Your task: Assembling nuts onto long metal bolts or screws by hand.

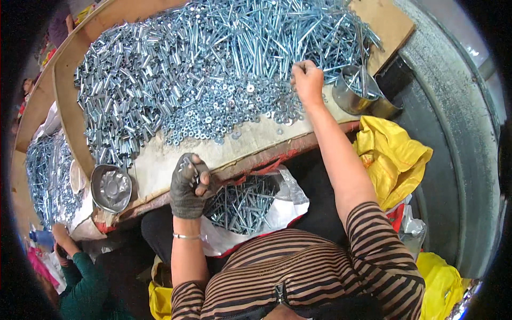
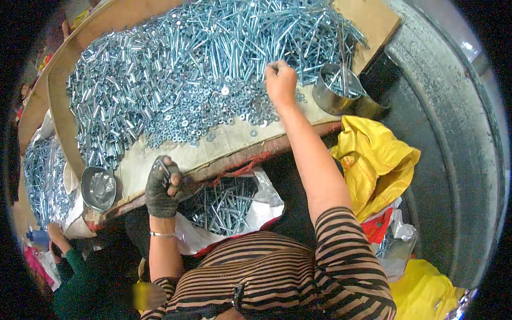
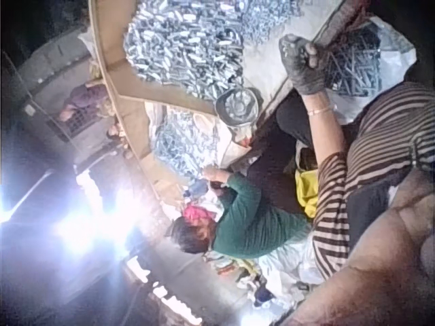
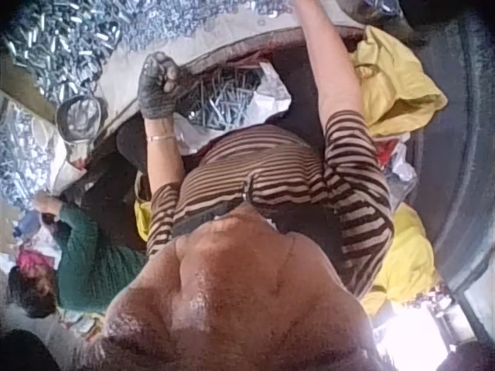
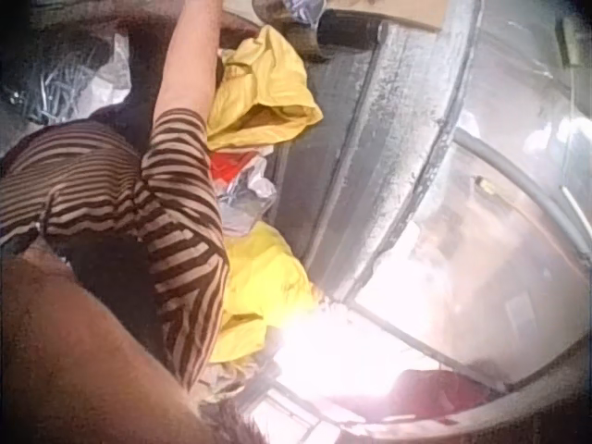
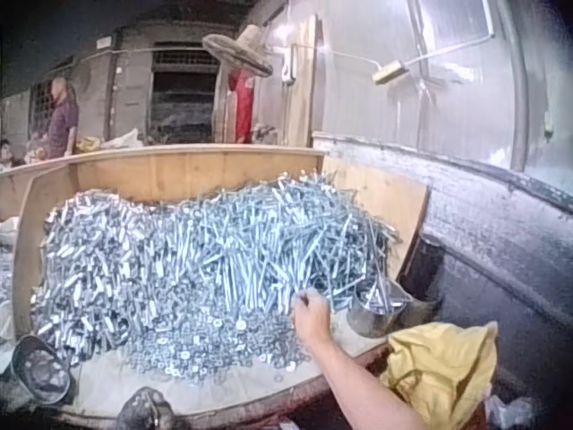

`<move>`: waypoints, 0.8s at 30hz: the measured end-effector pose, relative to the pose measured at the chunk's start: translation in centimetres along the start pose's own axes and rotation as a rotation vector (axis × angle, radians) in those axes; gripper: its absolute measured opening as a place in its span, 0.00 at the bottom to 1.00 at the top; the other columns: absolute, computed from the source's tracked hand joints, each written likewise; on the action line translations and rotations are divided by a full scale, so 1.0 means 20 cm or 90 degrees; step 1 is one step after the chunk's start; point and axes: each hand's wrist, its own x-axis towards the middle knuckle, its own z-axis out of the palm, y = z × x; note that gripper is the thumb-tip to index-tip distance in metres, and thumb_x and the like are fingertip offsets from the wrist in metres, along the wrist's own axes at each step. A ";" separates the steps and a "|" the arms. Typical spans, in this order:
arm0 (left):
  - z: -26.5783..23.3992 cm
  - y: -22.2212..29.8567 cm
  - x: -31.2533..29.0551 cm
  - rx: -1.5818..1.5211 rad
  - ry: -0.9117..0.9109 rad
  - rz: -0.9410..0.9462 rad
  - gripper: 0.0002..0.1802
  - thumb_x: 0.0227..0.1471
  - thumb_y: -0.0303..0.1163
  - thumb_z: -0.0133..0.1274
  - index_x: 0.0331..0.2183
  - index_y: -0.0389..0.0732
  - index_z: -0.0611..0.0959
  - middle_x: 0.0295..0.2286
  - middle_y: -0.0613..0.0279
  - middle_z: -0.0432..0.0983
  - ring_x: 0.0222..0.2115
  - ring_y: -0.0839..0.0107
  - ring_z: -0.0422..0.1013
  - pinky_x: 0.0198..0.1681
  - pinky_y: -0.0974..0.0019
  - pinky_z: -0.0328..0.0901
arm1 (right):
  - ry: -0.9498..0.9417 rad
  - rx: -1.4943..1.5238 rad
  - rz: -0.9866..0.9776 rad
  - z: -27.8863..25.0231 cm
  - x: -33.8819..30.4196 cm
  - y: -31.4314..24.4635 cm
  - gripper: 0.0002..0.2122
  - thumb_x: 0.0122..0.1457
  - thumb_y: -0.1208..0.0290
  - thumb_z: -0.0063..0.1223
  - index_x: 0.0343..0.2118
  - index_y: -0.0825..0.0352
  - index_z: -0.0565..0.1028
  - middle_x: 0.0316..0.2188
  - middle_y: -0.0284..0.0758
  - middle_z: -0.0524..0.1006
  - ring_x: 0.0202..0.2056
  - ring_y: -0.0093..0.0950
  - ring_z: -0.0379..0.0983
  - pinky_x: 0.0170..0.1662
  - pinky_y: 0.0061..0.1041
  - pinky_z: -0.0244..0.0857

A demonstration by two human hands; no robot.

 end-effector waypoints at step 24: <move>-0.13 -0.02 -0.03 0.024 0.008 -0.012 0.15 0.49 0.28 0.55 0.40 0.35 0.73 0.26 0.63 0.72 0.26 0.77 0.68 0.28 0.76 0.63 | -0.216 -0.689 -0.300 0.01 0.20 -0.12 0.05 0.53 0.73 0.41 0.28 0.69 0.69 0.26 0.49 0.74 0.29 0.51 0.70 0.32 0.47 0.63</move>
